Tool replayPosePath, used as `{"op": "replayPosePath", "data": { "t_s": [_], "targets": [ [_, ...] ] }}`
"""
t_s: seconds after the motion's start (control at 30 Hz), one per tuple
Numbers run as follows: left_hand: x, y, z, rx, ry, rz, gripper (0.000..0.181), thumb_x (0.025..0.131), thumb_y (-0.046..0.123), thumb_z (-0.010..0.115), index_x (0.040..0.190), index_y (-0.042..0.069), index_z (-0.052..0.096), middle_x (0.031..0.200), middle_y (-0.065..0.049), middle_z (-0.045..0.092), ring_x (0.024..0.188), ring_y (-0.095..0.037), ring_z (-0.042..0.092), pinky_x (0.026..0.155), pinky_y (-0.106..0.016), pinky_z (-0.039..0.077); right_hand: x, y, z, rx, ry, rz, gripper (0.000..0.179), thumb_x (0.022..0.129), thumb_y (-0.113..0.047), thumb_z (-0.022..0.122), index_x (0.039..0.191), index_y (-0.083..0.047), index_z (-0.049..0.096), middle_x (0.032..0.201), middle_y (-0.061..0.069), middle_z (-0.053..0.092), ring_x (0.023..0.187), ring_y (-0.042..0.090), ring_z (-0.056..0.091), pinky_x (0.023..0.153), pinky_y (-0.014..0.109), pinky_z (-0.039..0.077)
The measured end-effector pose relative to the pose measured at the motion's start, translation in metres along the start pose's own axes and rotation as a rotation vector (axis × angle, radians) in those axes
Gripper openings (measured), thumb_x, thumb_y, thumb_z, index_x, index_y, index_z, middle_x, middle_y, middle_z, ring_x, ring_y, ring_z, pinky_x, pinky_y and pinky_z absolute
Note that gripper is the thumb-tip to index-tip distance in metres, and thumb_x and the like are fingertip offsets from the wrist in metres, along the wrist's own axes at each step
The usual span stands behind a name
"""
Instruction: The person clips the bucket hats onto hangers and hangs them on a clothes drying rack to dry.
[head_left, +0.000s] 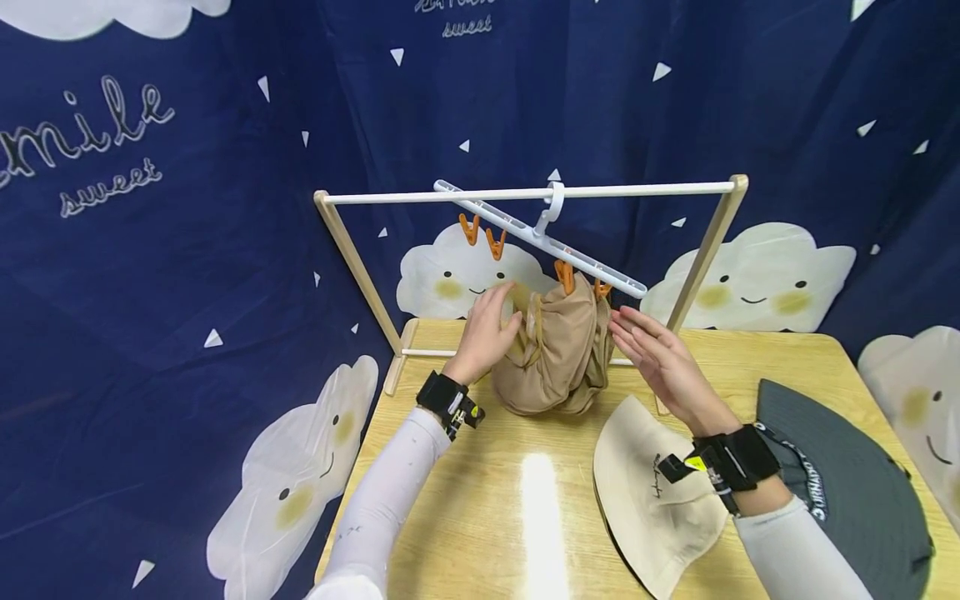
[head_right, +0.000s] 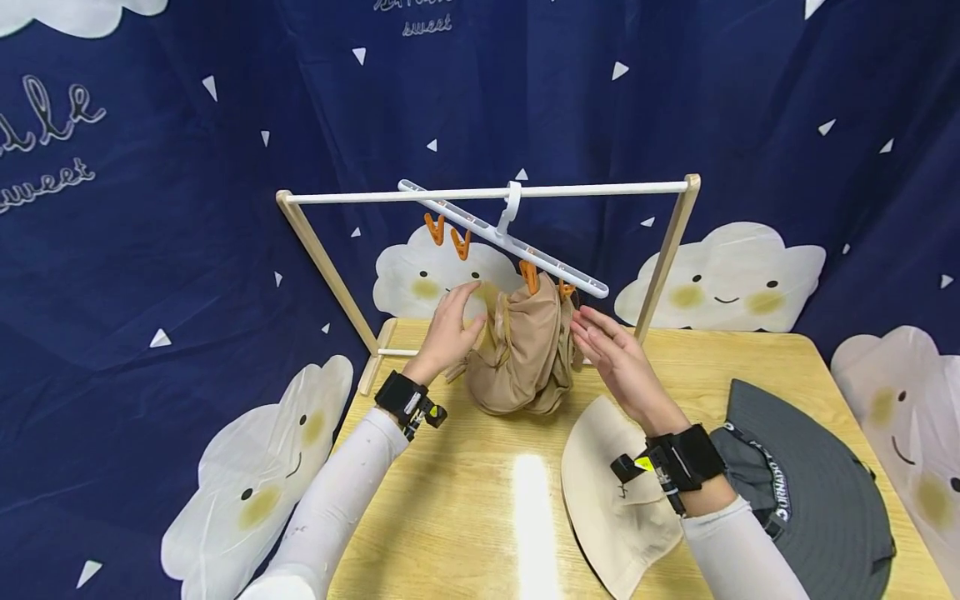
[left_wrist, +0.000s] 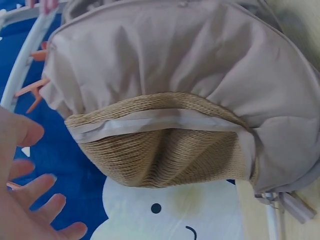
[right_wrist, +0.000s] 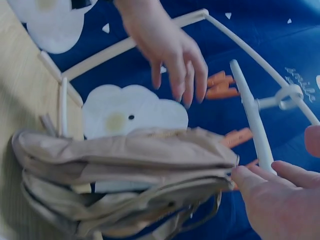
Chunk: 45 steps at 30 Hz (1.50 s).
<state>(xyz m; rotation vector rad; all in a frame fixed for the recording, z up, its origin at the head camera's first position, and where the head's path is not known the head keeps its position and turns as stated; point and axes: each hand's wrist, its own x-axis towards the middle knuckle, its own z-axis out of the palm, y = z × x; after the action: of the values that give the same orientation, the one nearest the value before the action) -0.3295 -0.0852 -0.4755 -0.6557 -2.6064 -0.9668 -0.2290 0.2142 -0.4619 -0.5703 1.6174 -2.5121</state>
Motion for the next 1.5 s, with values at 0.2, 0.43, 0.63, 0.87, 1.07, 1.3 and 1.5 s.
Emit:
{"op": "replayPosePath", "data": {
  "t_s": [0.2,0.43,0.63,0.87,1.07,1.3,1.5],
  "targets": [
    [0.011,-0.001,-0.007,-0.106,0.164,-0.139,0.072,0.101,0.025,0.066,0.161,0.004,0.032,0.159,-0.019,0.040,0.143,-0.034,0.047,0.114,-0.047,0.044,-0.026,0.014,-0.029,-0.090,0.073,-0.022,0.041,0.113,-0.006,0.040,0.152,0.007,0.036,0.140,-0.004,0.063,0.132,0.010,0.061,0.112,0.025,0.042],
    [0.034,0.000,-0.012,-0.262,0.257,-0.251,0.073,0.101,0.028,0.064,0.162,0.005,0.031,0.157,-0.017,0.042,0.145,-0.032,0.045,0.115,-0.045,0.042,-0.062,0.048,-0.079,-0.491,0.245,0.145,0.058,0.112,-0.017,0.050,0.155,0.016,0.029,0.136,-0.001,0.059,0.118,-0.008,0.058,0.100,0.010,0.046],
    [0.059,0.005,-0.013,-0.341,0.279,-0.251,0.070,0.101,0.031,0.065,0.159,0.006,0.036,0.157,-0.014,0.046,0.146,-0.026,0.045,0.119,-0.038,0.037,-0.079,0.072,-0.114,-0.872,0.244,0.285,0.062,0.113,-0.028,0.050,0.157,0.011,0.031,0.153,0.037,0.043,0.132,0.028,0.054,0.091,0.011,0.044],
    [0.070,0.005,-0.012,-0.451,0.306,-0.290,0.070,0.100,0.026,0.068,0.159,0.004,0.037,0.157,-0.016,0.051,0.144,-0.026,0.051,0.118,-0.035,0.040,-0.090,0.108,-0.133,-1.012,0.166,0.380,0.066,0.110,-0.026,0.056,0.155,0.015,0.030,0.149,0.044,0.040,0.136,0.062,0.042,0.108,0.063,0.043],
    [0.078,0.005,-0.010,-0.481,0.288,-0.299,0.053,0.102,0.034,0.067,0.144,0.008,0.048,0.133,-0.021,0.063,0.122,-0.029,0.061,0.100,-0.039,0.049,-0.091,0.124,-0.141,-1.114,0.120,0.396,0.068,0.107,-0.026,0.062,0.148,0.021,0.036,0.134,0.046,0.049,0.119,0.058,0.052,0.100,0.063,0.046],
    [0.087,0.010,-0.006,-0.515,0.345,-0.329,0.053,0.101,0.036,0.068,0.140,0.005,0.051,0.129,-0.014,0.069,0.122,-0.025,0.065,0.101,-0.035,0.051,-0.093,0.135,-0.146,-1.207,0.145,0.438,0.066,0.100,-0.035,0.071,0.131,0.019,0.048,0.111,0.033,0.057,0.096,0.041,0.057,0.083,0.051,0.048],
    [0.097,0.017,-0.008,-0.410,0.433,-0.372,0.048,0.098,0.037,0.071,0.134,0.007,0.058,0.119,-0.005,0.074,0.108,-0.019,0.069,0.096,-0.032,0.052,-0.091,0.135,-0.143,-1.269,0.143,0.478,0.066,0.094,-0.047,0.075,0.120,0.011,0.058,0.113,0.032,0.065,0.096,0.040,0.064,0.080,0.049,0.051]
  ]
}}
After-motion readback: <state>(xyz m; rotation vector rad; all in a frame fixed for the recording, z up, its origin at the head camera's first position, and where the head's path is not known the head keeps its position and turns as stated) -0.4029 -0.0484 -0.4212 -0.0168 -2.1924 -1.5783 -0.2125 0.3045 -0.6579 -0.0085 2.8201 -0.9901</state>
